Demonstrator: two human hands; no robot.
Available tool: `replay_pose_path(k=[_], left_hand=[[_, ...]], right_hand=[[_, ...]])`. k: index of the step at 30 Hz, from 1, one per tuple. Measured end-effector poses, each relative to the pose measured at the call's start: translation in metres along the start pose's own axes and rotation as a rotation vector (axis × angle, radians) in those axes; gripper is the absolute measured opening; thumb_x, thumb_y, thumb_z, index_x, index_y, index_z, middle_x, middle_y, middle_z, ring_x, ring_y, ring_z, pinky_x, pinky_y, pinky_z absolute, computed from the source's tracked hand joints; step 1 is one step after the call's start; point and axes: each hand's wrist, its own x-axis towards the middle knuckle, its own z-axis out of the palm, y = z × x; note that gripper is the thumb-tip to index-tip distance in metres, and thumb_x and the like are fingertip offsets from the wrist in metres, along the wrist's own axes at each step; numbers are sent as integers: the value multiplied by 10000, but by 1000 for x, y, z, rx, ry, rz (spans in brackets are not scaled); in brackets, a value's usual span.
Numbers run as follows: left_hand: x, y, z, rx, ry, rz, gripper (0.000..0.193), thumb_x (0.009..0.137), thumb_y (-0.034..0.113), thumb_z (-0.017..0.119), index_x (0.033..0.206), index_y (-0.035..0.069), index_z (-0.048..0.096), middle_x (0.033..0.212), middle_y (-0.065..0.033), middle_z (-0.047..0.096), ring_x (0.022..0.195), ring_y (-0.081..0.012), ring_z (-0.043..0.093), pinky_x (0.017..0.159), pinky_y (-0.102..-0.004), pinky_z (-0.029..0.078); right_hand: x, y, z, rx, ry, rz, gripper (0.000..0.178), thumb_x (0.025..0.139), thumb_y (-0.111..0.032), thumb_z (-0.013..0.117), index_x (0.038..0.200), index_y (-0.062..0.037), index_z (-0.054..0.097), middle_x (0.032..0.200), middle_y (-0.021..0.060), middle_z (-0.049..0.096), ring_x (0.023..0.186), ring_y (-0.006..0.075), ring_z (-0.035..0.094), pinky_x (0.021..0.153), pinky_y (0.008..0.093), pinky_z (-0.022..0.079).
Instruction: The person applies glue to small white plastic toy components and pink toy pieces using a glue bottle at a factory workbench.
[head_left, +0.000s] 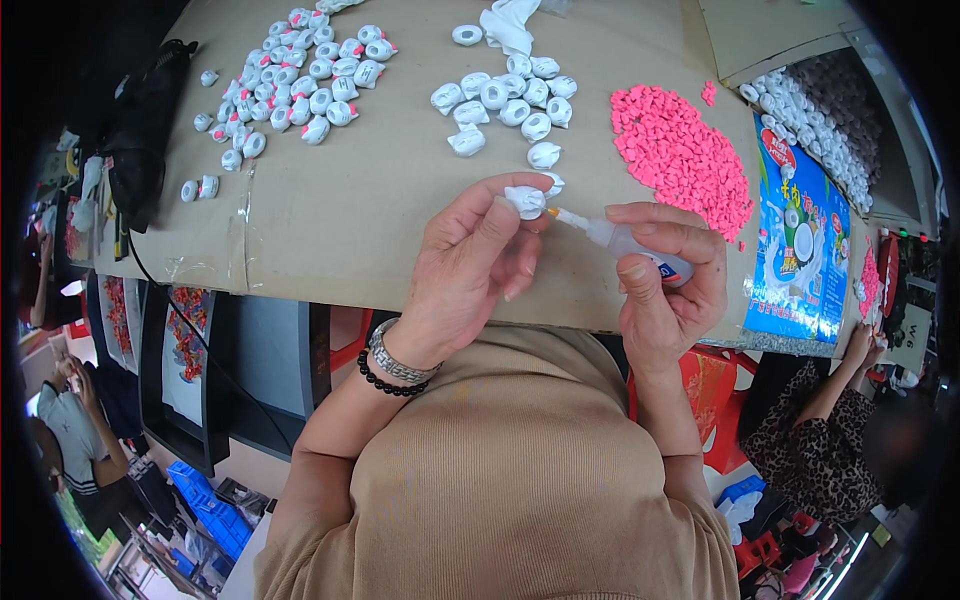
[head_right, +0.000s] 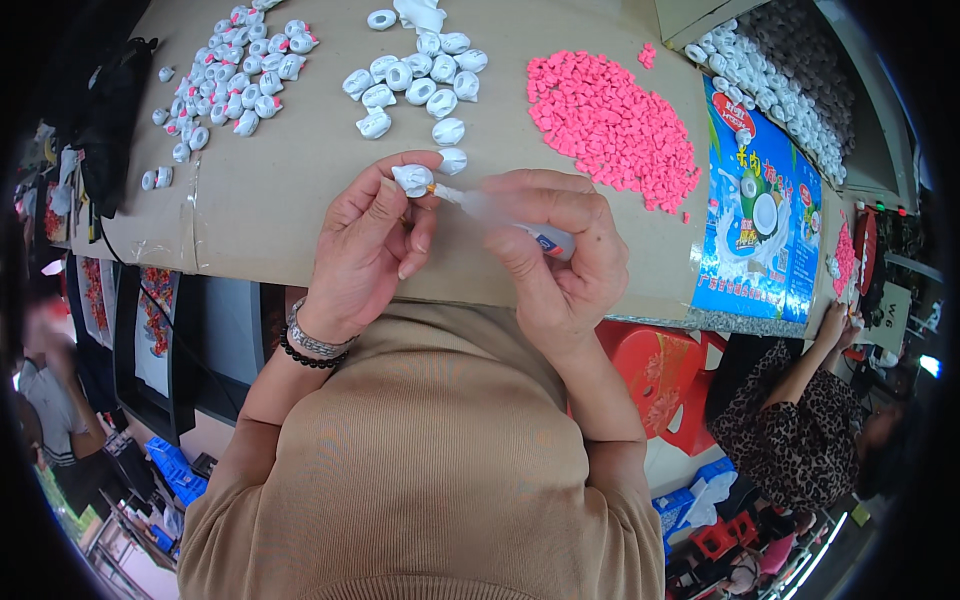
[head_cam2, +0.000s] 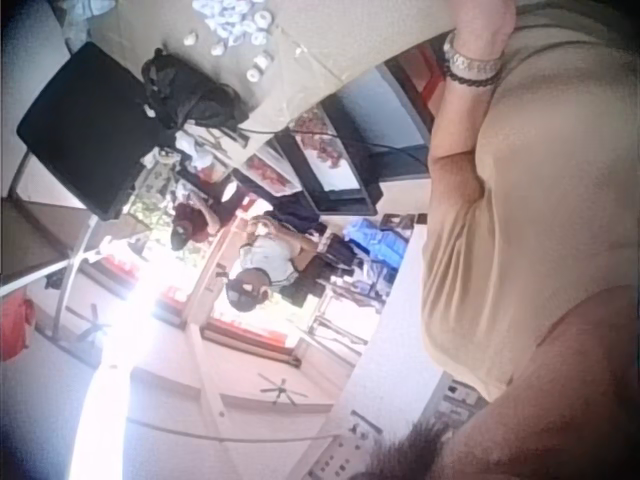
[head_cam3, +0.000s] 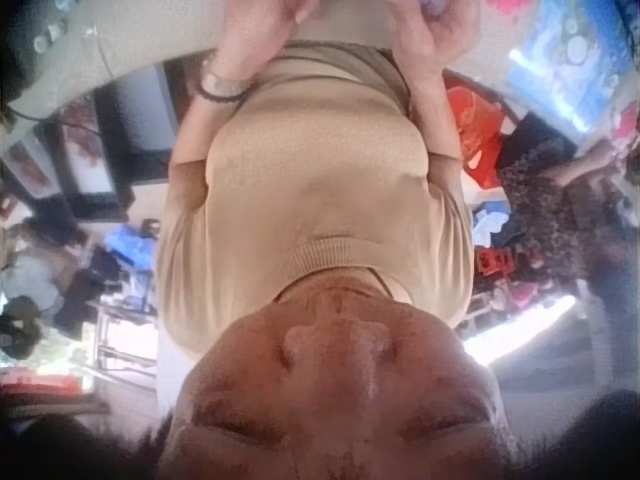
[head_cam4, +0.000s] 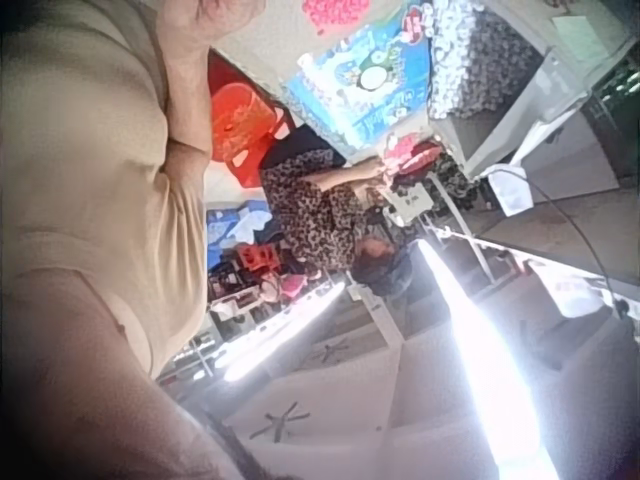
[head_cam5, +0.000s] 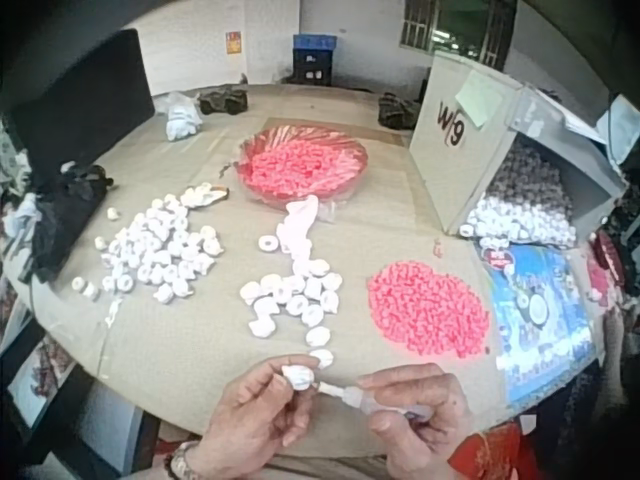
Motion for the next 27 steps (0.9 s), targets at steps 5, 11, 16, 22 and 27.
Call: replay_pose_path(k=[5, 11, 16, 22, 27], left_hand=[[0, 0, 0, -3, 5, -6, 332, 999, 240, 472, 1242, 22, 535, 966, -40, 575, 659, -52, 491, 505, -186, 387], [-1, 0, 1, -3, 9, -11, 336, 997, 244, 480, 1240, 19, 535, 958, -38, 574, 655, -50, 491, 503, -184, 384], [-1, -1, 1, 6, 12, -9, 335, 993, 248, 488, 1234, 19, 537, 957, -46, 580, 643, -52, 491, 497, -185, 379], [-1, -1, 0, -23, 19, -7, 324, 985, 232, 508, 1239, 33, 533, 968, -58, 585, 659, -61, 497, 502, -189, 381], [0, -2, -1, -17, 17, -8, 319, 979, 225, 519, 1235, 35, 533, 974, -62, 587, 663, -66, 497, 503, -191, 379]], right_hand=[[0, 0, 2, -6, -5, -5, 169, 811, -19, 685, 942, 0, 580, 978, 155, 654, 904, 215, 617, 763, 295, 487], [0, 2, 1, -13, -12, -3, 171, 812, -23, 688, 942, 2, 579, 981, 155, 655, 891, 215, 620, 753, 294, 488], [1, 0, 1, 4, 11, 25, 172, 813, -31, 690, 940, 0, 577, 986, 154, 654, 899, 211, 619, 763, 298, 484], [-1, 3, -4, -2, 17, -14, 172, 816, -38, 690, 938, -1, 574, 991, 156, 650, 915, 213, 616, 786, 307, 479], [-1, 5, -4, -26, 18, 1, 179, 809, -35, 693, 939, 1, 575, 987, 157, 650, 911, 219, 619, 788, 308, 480]])
